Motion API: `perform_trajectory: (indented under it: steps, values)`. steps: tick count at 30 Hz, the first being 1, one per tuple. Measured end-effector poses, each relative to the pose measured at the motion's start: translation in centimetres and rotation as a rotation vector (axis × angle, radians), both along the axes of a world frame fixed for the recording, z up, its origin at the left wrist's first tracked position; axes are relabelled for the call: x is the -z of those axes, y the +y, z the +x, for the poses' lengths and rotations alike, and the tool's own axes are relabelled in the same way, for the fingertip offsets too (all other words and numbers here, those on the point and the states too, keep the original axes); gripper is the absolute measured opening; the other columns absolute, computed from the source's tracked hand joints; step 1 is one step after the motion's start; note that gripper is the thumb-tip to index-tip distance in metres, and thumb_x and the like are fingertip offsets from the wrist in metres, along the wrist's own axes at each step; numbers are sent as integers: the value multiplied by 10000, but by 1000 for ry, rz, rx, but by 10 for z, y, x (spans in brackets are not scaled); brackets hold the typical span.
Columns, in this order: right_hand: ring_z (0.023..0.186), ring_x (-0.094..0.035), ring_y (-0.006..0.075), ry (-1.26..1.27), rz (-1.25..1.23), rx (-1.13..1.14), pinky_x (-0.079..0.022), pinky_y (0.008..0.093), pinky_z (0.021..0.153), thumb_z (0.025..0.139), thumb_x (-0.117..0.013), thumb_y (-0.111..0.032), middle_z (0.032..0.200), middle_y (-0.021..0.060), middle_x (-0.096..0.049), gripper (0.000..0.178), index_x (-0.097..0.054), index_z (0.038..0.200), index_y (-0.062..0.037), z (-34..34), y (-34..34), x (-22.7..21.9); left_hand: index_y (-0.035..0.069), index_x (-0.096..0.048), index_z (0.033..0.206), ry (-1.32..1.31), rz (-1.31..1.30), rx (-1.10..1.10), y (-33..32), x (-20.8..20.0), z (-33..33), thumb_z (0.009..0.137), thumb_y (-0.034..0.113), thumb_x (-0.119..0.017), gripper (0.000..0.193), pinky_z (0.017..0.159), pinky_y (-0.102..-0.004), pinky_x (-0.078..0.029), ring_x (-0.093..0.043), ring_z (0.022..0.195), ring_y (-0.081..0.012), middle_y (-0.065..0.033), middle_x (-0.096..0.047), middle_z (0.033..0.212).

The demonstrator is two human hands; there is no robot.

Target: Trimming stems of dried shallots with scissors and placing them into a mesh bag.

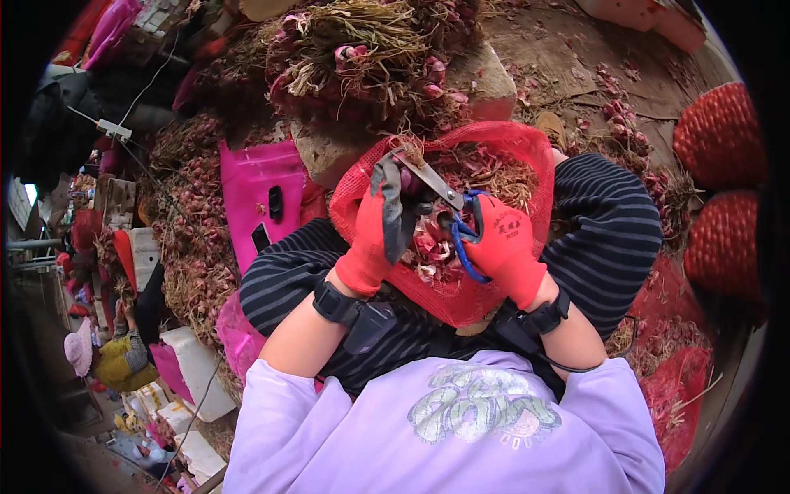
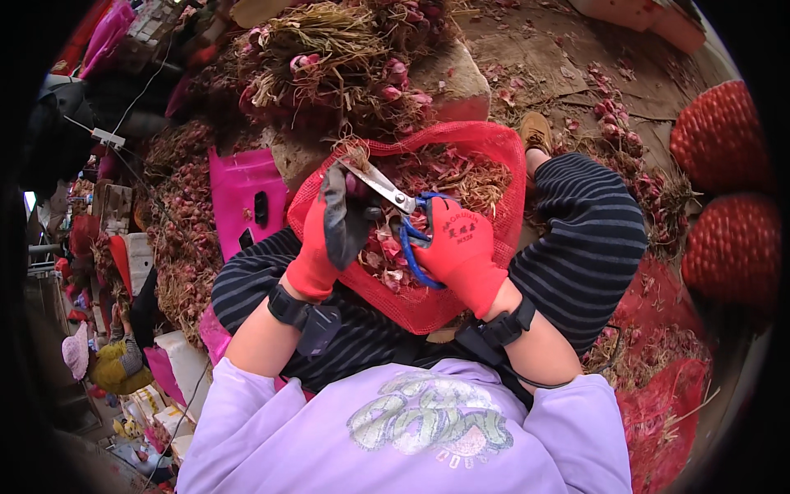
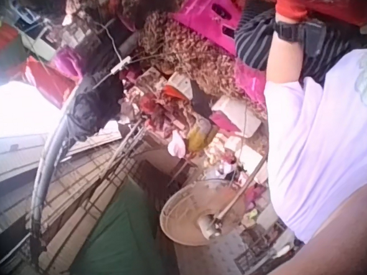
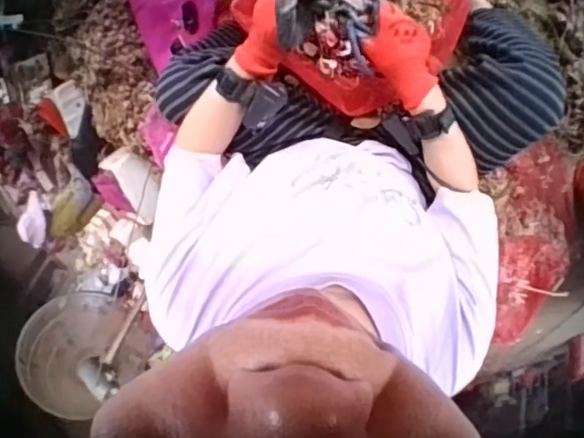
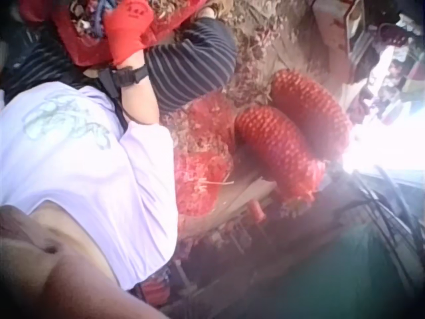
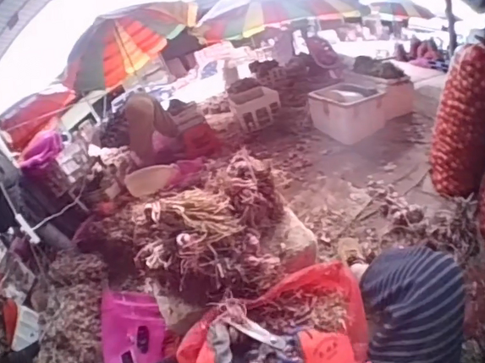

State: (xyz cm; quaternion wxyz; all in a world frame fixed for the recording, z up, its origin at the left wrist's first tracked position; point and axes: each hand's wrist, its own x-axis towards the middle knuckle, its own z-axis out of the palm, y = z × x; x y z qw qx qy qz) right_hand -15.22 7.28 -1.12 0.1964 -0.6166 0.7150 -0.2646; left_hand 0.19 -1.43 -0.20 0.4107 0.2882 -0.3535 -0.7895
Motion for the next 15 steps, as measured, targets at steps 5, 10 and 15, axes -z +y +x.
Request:
perform_trajectory:
  steps: [5, 10, 15]
  values:
    - [759, -600, 311, -211, 155, -65, -472, 389, 632, 750, -633, -381, 835, 120, -600, 364, -565, 934, -74, -14, -5, -3, 126, -489, 1027, 31, 63, 11, -1, -23, -7, 914, 379, -484, 276, 663, -265, -408, -495, 795, -116, 17, -516, 909]
    - [707, -596, 324, -288, -109, -6, -465, 387, 598, 757, -640, -412, 772, 126, -594, 361, -586, 874, -75, -9, -3, -1, 136, -550, 892, 158, 178, -61, -16, -15, 5, 900, 311, -530, 176, 626, -260, -421, -501, 751, -117, 28, -521, 792]
    - [722, -598, 322, -206, -3, -15, -466, 386, 606, 758, -637, -405, 796, 122, -599, 354, -579, 877, -76, -9, -1, -13, 129, -526, 1061, 108, 81, -79, -16, -16, 5, 908, 315, -522, 240, 685, -290, -456, -504, 795, -100, 41, -516, 813]
